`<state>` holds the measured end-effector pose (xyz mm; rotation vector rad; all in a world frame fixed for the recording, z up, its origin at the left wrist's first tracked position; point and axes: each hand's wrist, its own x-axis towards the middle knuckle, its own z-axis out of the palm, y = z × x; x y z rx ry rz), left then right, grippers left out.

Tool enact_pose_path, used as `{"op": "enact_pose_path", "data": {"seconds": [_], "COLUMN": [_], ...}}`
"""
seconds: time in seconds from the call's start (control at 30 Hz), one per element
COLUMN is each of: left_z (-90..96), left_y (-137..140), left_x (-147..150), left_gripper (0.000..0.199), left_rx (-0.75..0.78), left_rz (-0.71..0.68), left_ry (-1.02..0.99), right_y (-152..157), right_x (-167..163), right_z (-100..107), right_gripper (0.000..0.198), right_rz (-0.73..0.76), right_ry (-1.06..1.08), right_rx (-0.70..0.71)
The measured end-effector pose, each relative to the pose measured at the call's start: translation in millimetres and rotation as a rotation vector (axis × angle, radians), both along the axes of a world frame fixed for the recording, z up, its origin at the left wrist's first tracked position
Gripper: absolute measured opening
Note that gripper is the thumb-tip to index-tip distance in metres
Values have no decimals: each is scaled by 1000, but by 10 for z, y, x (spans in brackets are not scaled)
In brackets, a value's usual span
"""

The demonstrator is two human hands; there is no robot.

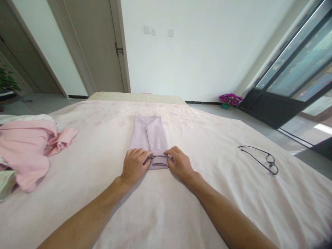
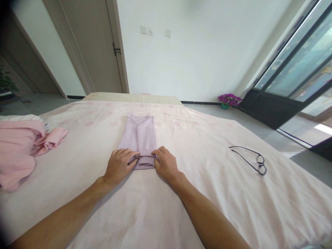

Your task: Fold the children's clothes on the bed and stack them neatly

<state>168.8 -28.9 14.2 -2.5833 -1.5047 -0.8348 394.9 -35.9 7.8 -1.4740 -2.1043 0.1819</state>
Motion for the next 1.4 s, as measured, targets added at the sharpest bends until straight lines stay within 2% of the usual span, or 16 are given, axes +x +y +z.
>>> {"op": "enact_pose_path", "data": {"seconds": [0.1, 0.2, 0.43, 0.7, 0.83, 1.03, 1.23, 1.4], "left_z": [-8, -5, 46, 217, 226, 155, 75, 186], "left_y": [32, 61, 75, 362, 398, 251, 187, 173], "left_x": [33, 72, 66, -316, -372, -103, 105, 98], "left_gripper": [21, 13, 11, 16, 16, 21, 11, 10], "left_rx": [-8, -4, 2, -294, -265, -170, -96, 0], "left_rz": [-18, -24, -21, -77, -71, -161, -89, -21], "left_ry": [20, 37, 33, -160, -157, 18, 86, 36], "right_y": [18, 33, 32, 5, -2, 3, 24, 20], "right_x": [14, 21, 16, -4, -31, -20, -11, -25], "right_z": [-10, -15, 10, 39, 44, 24, 20, 28], "right_gripper": [22, 18, 17, 16, 16, 18, 11, 10], "right_rz": [-1, 0, 18, 37, 45, 34, 39, 47], "right_ry": [-21, -25, 7, 9, 12, -14, -9, 21], "right_rx": [-22, -40, -46, -18, 5, 11, -9, 8]}}
